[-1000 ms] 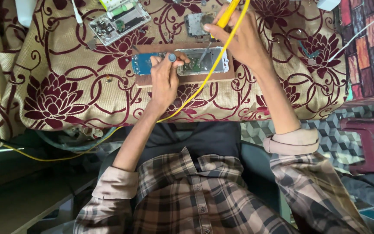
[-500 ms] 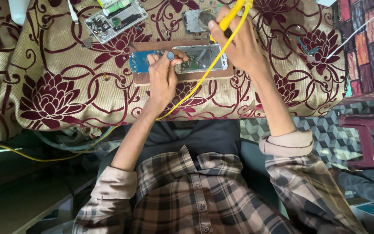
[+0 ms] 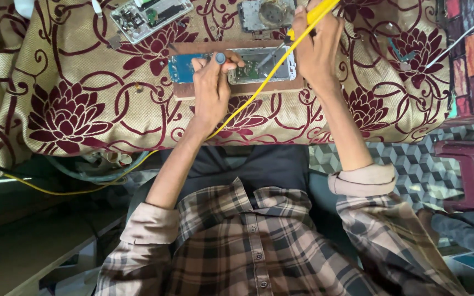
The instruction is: The person uses a soldering iron and tweezers to work on a disassembled mobile phone circuit board. They repeatedly apply the soldering iron to various points on the board while holding it steady with tweezers.
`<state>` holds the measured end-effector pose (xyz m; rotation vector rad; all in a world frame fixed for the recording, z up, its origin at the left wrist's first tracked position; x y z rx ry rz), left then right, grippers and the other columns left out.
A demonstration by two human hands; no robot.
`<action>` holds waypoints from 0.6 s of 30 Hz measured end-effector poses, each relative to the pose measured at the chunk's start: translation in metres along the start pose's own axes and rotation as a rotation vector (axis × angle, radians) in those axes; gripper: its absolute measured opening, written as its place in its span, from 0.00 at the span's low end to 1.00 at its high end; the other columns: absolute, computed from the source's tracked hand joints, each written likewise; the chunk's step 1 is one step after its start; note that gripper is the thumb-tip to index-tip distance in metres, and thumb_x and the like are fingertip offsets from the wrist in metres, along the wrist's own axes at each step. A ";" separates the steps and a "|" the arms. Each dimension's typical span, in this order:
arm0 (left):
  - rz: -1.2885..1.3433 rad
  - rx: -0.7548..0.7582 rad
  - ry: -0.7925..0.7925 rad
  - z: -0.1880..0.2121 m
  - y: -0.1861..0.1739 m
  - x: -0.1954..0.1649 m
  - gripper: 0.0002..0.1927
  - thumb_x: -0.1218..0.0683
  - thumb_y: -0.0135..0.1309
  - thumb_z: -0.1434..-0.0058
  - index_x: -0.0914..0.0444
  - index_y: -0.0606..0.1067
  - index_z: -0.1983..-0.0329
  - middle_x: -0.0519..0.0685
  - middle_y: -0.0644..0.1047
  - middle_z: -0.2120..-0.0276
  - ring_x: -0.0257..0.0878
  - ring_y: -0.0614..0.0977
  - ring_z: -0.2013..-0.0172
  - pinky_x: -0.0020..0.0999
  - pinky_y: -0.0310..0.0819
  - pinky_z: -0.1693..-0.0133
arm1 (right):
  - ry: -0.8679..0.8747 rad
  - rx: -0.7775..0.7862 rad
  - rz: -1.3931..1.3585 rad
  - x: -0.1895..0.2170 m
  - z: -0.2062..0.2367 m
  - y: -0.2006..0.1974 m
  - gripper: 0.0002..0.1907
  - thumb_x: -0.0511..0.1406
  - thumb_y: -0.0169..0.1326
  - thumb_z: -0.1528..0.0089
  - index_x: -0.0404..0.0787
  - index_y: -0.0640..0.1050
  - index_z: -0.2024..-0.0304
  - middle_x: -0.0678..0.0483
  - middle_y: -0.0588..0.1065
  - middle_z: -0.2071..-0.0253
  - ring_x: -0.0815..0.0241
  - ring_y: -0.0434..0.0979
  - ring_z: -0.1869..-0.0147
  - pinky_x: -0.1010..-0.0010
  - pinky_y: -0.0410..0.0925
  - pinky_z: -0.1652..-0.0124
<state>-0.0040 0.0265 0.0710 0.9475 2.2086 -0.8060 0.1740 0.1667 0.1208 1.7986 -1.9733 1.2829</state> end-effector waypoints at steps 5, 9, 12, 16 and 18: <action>0.026 0.008 -0.002 0.000 0.000 0.001 0.07 0.66 0.44 0.29 0.65 0.73 0.58 0.48 0.82 0.61 0.42 0.72 0.69 0.37 0.56 0.57 | -0.271 0.035 0.188 0.006 -0.002 -0.003 0.10 0.31 0.49 0.23 0.34 0.70 0.60 0.46 0.71 0.67 0.50 0.68 0.65 0.57 0.64 0.61; 0.012 -0.007 -0.001 0.000 0.000 -0.001 0.07 0.66 0.45 0.31 0.65 0.73 0.59 0.48 0.83 0.61 0.42 0.72 0.70 0.37 0.55 0.57 | -0.252 0.074 0.139 -0.009 -0.008 0.002 0.07 0.32 0.45 0.25 0.31 0.70 0.55 0.47 0.74 0.63 0.51 0.71 0.62 0.58 0.66 0.61; 0.015 0.001 -0.008 -0.001 0.000 -0.001 0.07 0.67 0.44 0.31 0.65 0.73 0.59 0.48 0.83 0.61 0.42 0.71 0.70 0.37 0.54 0.57 | 0.163 0.192 -0.103 -0.041 -0.016 0.010 0.12 0.38 0.47 0.24 0.36 0.72 0.57 0.53 0.76 0.64 0.62 0.79 0.62 0.67 0.74 0.60; 0.022 -0.008 0.003 0.000 0.000 -0.001 0.07 0.66 0.44 0.29 0.64 0.73 0.58 0.47 0.82 0.61 0.41 0.72 0.70 0.37 0.55 0.57 | 0.227 0.074 -0.119 -0.051 -0.002 0.010 0.13 0.38 0.46 0.25 0.37 0.72 0.61 0.52 0.74 0.65 0.64 0.72 0.67 0.70 0.69 0.67; 0.017 0.000 -0.010 0.001 0.001 0.000 0.08 0.66 0.44 0.30 0.64 0.74 0.59 0.48 0.82 0.61 0.42 0.70 0.70 0.37 0.55 0.57 | 0.341 0.001 -0.064 -0.060 0.010 0.004 0.13 0.40 0.46 0.27 0.37 0.72 0.60 0.55 0.75 0.67 0.69 0.69 0.74 0.76 0.66 0.74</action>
Point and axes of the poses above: each hand's wrist, its own z-axis away from the middle knuckle, its own y-axis out of the palm, x = y × z, the point moved 4 cm from there along -z, towards the middle knuckle
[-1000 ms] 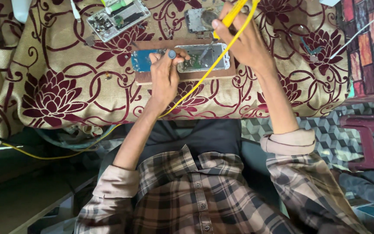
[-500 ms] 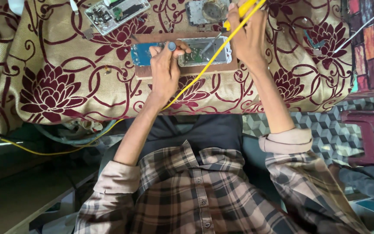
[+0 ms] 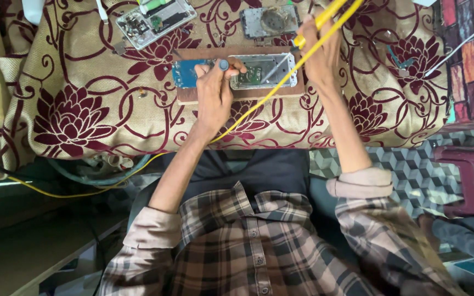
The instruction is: The person uses a soldering iron and tweezers to work on a disassembled mobile phone circuit board. They repeatedly apply the soldering iron to various points on the board while holding it steady with tweezers.
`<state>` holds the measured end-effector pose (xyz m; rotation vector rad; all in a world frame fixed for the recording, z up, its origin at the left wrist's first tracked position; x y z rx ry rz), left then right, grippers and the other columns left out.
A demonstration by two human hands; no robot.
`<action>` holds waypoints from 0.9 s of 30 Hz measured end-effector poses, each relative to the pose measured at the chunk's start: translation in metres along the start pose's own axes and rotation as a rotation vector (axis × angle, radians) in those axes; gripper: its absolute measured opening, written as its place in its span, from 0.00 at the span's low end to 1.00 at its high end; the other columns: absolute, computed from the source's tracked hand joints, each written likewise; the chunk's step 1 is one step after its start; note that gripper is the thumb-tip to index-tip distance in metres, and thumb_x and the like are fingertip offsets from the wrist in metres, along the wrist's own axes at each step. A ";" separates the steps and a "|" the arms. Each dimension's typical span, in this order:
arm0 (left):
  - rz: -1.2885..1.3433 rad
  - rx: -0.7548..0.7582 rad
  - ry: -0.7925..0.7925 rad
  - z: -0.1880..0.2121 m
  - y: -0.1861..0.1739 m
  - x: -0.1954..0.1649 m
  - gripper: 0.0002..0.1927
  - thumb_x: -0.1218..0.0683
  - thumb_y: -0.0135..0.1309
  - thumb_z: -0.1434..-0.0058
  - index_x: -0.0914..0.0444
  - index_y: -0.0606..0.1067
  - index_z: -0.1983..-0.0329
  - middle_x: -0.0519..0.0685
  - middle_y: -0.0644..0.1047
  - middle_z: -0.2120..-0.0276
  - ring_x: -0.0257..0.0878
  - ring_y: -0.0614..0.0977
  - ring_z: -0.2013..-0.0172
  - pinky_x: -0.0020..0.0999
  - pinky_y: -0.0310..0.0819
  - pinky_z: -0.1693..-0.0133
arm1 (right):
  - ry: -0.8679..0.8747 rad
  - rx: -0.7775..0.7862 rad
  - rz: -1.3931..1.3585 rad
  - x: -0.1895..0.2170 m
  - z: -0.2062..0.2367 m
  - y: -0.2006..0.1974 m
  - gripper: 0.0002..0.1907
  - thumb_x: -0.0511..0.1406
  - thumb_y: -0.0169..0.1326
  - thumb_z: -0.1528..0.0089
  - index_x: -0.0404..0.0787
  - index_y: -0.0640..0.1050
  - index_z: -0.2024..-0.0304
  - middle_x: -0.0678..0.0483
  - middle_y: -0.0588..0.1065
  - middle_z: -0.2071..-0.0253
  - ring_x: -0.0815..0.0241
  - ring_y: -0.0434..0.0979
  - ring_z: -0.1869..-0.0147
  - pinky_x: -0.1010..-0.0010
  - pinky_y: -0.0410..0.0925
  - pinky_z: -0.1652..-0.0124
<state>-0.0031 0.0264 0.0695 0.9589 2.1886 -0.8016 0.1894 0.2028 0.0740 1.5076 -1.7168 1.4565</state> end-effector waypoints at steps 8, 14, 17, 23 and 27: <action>-0.009 -0.017 0.010 0.002 0.001 0.006 0.07 0.66 0.45 0.29 0.63 0.73 0.58 0.46 0.83 0.60 0.41 0.70 0.70 0.36 0.56 0.57 | 0.340 -0.364 -0.714 -0.035 0.038 -0.004 0.15 0.42 0.51 0.30 0.35 0.69 0.57 0.58 0.65 0.71 0.71 0.59 0.78 0.77 0.56 0.80; -0.018 -0.013 0.015 0.006 0.001 0.003 0.09 0.67 0.44 0.31 0.63 0.74 0.56 0.46 0.83 0.59 0.39 0.75 0.69 0.36 0.55 0.57 | 0.515 -0.421 -0.981 -0.044 0.066 -0.005 0.16 0.46 0.54 0.32 0.42 0.68 0.61 0.59 0.57 0.77 0.70 0.57 0.80 0.78 0.54 0.81; -0.058 -0.019 0.034 0.007 -0.001 0.003 0.10 0.68 0.44 0.33 0.63 0.75 0.56 0.47 0.83 0.59 0.39 0.75 0.69 0.36 0.55 0.56 | 0.563 -0.416 -0.973 -0.046 0.071 -0.004 0.16 0.46 0.55 0.33 0.44 0.67 0.60 0.60 0.56 0.78 0.70 0.57 0.80 0.79 0.53 0.82; -0.057 -0.051 -0.003 0.007 -0.002 0.006 0.09 0.68 0.44 0.30 0.64 0.74 0.56 0.46 0.83 0.59 0.40 0.71 0.71 0.36 0.54 0.56 | 0.489 -0.422 -0.957 -0.056 0.080 -0.005 0.19 0.48 0.56 0.33 0.43 0.68 0.53 0.60 0.61 0.71 0.70 0.61 0.75 0.78 0.56 0.79; -0.057 -0.047 -0.019 0.007 -0.003 0.007 0.10 0.68 0.44 0.32 0.64 0.74 0.57 0.46 0.84 0.59 0.39 0.69 0.73 0.37 0.54 0.57 | 0.415 -0.417 -0.912 -0.060 0.091 -0.004 0.21 0.50 0.53 0.31 0.42 0.67 0.50 0.56 0.62 0.71 0.67 0.66 0.72 0.74 0.60 0.75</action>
Point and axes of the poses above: each hand's wrist, its own z-axis away from the middle knuckle, its own y-axis out of the palm, x = y × z, the point moved 4 cm from there along -z, towards the middle knuckle
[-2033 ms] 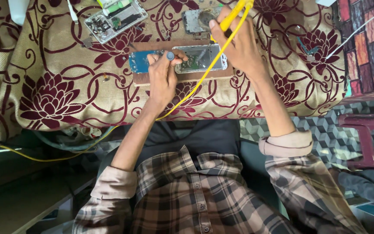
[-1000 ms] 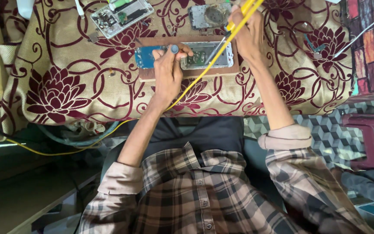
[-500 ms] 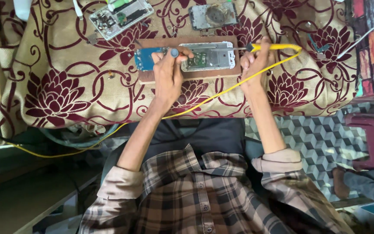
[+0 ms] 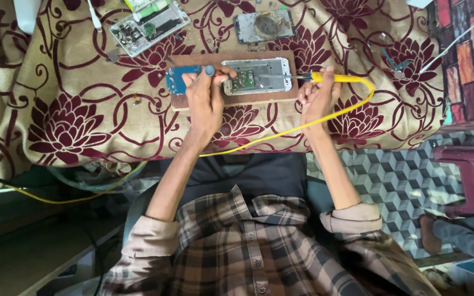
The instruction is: The person uses a soldering iron and tweezers to work on a disassembled mobile phone circuit board. They repeatedly apply the soldering iron to various points on the board while holding it steady with tweezers.
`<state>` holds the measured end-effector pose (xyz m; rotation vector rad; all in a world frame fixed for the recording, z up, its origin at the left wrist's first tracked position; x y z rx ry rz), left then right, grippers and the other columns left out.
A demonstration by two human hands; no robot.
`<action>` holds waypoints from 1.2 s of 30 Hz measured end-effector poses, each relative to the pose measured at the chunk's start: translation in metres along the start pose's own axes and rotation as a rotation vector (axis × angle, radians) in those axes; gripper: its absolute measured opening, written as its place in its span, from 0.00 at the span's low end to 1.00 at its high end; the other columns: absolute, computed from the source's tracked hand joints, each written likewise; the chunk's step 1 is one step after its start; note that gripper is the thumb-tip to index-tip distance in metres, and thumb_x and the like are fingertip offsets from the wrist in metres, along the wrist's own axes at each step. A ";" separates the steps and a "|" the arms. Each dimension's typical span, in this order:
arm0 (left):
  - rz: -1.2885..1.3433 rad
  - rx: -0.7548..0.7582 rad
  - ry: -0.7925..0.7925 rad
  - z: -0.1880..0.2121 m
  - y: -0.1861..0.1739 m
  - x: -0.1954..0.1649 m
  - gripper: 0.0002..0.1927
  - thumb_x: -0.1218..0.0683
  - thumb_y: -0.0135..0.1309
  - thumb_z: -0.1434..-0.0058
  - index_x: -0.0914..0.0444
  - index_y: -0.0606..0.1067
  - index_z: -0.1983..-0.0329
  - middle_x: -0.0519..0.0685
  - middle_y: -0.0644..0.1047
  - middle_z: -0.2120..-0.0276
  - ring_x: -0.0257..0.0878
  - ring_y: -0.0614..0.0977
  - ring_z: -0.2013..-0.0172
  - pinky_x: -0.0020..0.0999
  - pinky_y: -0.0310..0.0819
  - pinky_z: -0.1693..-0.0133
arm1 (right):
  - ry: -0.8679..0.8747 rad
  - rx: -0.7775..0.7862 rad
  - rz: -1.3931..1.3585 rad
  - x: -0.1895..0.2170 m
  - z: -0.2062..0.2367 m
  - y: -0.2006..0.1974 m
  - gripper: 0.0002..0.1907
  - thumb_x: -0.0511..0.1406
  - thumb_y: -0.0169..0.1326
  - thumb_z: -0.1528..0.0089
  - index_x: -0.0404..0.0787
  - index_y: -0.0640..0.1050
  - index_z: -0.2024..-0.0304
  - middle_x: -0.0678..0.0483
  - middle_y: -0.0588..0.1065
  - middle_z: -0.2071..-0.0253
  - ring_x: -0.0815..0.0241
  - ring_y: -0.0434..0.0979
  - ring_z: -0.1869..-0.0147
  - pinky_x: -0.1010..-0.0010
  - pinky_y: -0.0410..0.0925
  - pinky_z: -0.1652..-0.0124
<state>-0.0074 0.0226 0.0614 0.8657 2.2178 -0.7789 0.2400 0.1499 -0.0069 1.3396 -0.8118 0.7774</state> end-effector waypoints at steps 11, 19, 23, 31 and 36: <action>-0.015 0.012 -0.015 0.000 -0.003 -0.003 0.09 0.67 0.44 0.32 0.64 0.74 0.56 0.45 0.84 0.59 0.39 0.70 0.71 0.36 0.54 0.57 | -0.352 0.268 0.263 0.008 0.038 0.007 0.12 0.42 0.38 0.22 0.40 0.61 0.50 0.53 0.63 0.71 0.61 0.67 0.71 0.70 0.67 0.66; 0.023 -0.013 0.039 0.003 -0.005 -0.001 0.08 0.67 0.44 0.28 0.65 0.73 0.54 0.46 0.83 0.56 0.39 0.74 0.68 0.36 0.56 0.56 | -0.405 0.409 0.443 0.005 0.049 0.009 0.10 0.39 0.37 0.22 0.37 0.60 0.49 0.45 0.73 0.66 0.59 0.75 0.66 0.71 0.69 0.61; 0.013 -0.007 0.003 0.004 -0.005 0.000 0.08 0.68 0.44 0.28 0.65 0.74 0.55 0.47 0.84 0.57 0.40 0.72 0.69 0.36 0.56 0.57 | -0.401 0.478 0.439 0.004 0.054 0.009 0.09 0.37 0.37 0.22 0.36 0.60 0.49 0.42 0.75 0.63 0.59 0.75 0.65 0.71 0.69 0.61; 0.039 -0.003 0.024 0.003 -0.006 -0.002 0.08 0.69 0.42 0.29 0.66 0.72 0.57 0.48 0.83 0.56 0.41 0.77 0.65 0.36 0.58 0.56 | -0.395 0.449 0.463 0.004 0.053 0.007 0.06 0.34 0.38 0.22 0.36 0.61 0.51 0.43 0.74 0.64 0.60 0.75 0.66 0.72 0.69 0.62; 0.012 -0.014 0.044 0.003 -0.005 -0.003 0.08 0.69 0.43 0.29 0.66 0.72 0.57 0.48 0.83 0.57 0.42 0.78 0.64 0.37 0.57 0.55 | -0.478 0.408 0.459 0.003 0.057 0.001 0.06 0.33 0.41 0.23 0.35 0.61 0.51 0.45 0.71 0.65 0.61 0.73 0.66 0.72 0.70 0.61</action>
Point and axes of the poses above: each hand's wrist, its own z-axis away from the middle knuckle, its own y-axis out of the palm, x = y × z, the point moved 4 cm from there along -z, towards the middle knuckle
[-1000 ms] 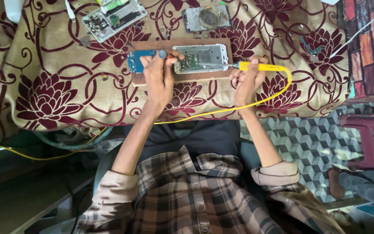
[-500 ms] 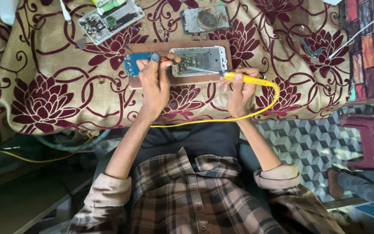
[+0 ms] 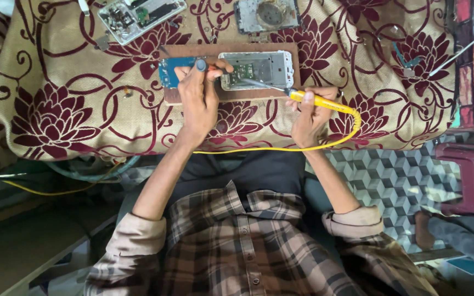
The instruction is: The person uses a soldering iron and tweezers to work on a disassembled mobile phone circuit board. They repeatedly apply the soldering iron to various points on the board while holding it steady with tweezers.
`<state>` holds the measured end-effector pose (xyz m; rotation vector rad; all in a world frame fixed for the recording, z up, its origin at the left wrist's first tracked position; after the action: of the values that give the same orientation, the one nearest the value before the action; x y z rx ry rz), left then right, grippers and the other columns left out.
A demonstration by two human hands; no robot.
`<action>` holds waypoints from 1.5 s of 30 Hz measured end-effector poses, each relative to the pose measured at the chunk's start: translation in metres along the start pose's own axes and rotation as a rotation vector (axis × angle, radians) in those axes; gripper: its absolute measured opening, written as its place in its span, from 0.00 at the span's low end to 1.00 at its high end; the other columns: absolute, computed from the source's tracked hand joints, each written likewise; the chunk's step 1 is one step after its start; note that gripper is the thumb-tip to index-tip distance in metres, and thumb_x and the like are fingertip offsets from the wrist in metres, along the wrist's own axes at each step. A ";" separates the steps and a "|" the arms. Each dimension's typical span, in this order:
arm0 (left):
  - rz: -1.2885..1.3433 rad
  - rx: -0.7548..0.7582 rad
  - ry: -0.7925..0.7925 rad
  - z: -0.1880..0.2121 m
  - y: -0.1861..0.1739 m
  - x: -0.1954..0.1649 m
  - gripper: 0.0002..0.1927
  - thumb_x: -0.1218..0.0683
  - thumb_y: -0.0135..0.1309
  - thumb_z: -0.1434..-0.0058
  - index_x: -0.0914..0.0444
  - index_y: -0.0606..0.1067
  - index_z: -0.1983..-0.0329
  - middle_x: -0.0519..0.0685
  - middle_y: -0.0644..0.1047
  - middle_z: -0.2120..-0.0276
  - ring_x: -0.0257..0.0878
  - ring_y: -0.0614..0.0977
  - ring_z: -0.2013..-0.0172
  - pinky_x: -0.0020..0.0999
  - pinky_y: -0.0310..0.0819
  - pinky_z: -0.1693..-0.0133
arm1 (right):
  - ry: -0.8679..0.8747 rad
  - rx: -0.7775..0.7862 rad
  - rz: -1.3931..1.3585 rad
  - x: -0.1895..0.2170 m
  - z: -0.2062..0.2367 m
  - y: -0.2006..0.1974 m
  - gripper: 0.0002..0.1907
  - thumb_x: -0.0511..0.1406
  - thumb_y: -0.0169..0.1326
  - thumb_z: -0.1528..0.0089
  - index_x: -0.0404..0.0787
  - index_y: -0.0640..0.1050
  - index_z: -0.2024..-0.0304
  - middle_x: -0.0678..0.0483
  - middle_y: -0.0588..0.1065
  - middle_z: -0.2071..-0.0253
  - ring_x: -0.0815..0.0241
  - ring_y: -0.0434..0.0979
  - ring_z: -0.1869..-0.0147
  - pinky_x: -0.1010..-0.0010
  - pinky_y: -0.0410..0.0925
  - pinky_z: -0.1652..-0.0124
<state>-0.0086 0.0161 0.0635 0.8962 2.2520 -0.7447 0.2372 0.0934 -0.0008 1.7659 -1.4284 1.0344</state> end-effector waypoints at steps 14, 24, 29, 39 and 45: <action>0.015 0.018 -0.044 -0.004 0.001 -0.004 0.08 0.68 0.44 0.29 0.66 0.73 0.56 0.47 0.83 0.59 0.41 0.78 0.64 0.36 0.58 0.56 | 0.010 0.040 -0.041 0.003 -0.006 0.005 0.09 0.35 0.42 0.23 0.35 0.60 0.53 0.42 0.75 0.64 0.59 0.78 0.64 0.72 0.72 0.61; -0.012 0.037 -0.051 -0.007 0.003 -0.006 0.08 0.68 0.47 0.31 0.64 0.75 0.58 0.47 0.83 0.61 0.40 0.77 0.67 0.36 0.56 0.57 | -0.040 -0.066 0.005 -0.003 -0.001 -0.005 0.11 0.35 0.45 0.24 0.35 0.60 0.54 0.43 0.73 0.66 0.61 0.75 0.67 0.73 0.70 0.64; 0.025 0.013 -0.039 -0.007 0.003 -0.006 0.07 0.67 0.45 0.30 0.65 0.73 0.57 0.46 0.83 0.59 0.40 0.79 0.63 0.35 0.58 0.56 | -0.021 -0.109 -0.096 0.004 -0.010 -0.004 0.13 0.39 0.42 0.21 0.36 0.60 0.53 0.45 0.72 0.68 0.60 0.75 0.68 0.69 0.73 0.58; 0.021 0.013 -0.031 -0.007 0.004 -0.005 0.08 0.68 0.46 0.31 0.65 0.74 0.58 0.47 0.83 0.60 0.40 0.79 0.63 0.35 0.57 0.56 | 0.064 0.005 -0.020 -0.002 -0.015 -0.003 0.12 0.38 0.42 0.22 0.36 0.61 0.56 0.43 0.76 0.68 0.60 0.75 0.70 0.73 0.68 0.67; 0.042 0.012 -0.037 -0.006 0.004 -0.005 0.09 0.68 0.44 0.32 0.65 0.74 0.56 0.47 0.83 0.59 0.40 0.80 0.61 0.34 0.59 0.55 | 0.057 -0.112 -0.104 -0.006 -0.015 -0.008 0.11 0.37 0.43 0.23 0.36 0.61 0.57 0.44 0.73 0.70 0.60 0.74 0.72 0.74 0.63 0.71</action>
<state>-0.0049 0.0208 0.0702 0.9251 2.1914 -0.7500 0.2413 0.1111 0.0011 1.6980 -1.3187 0.9255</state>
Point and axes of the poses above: each hand's wrist, its own z-axis away from the middle knuckle, its own y-axis out of the palm, x = y × z, the point moved 4 cm from there along -z, towards the middle knuckle
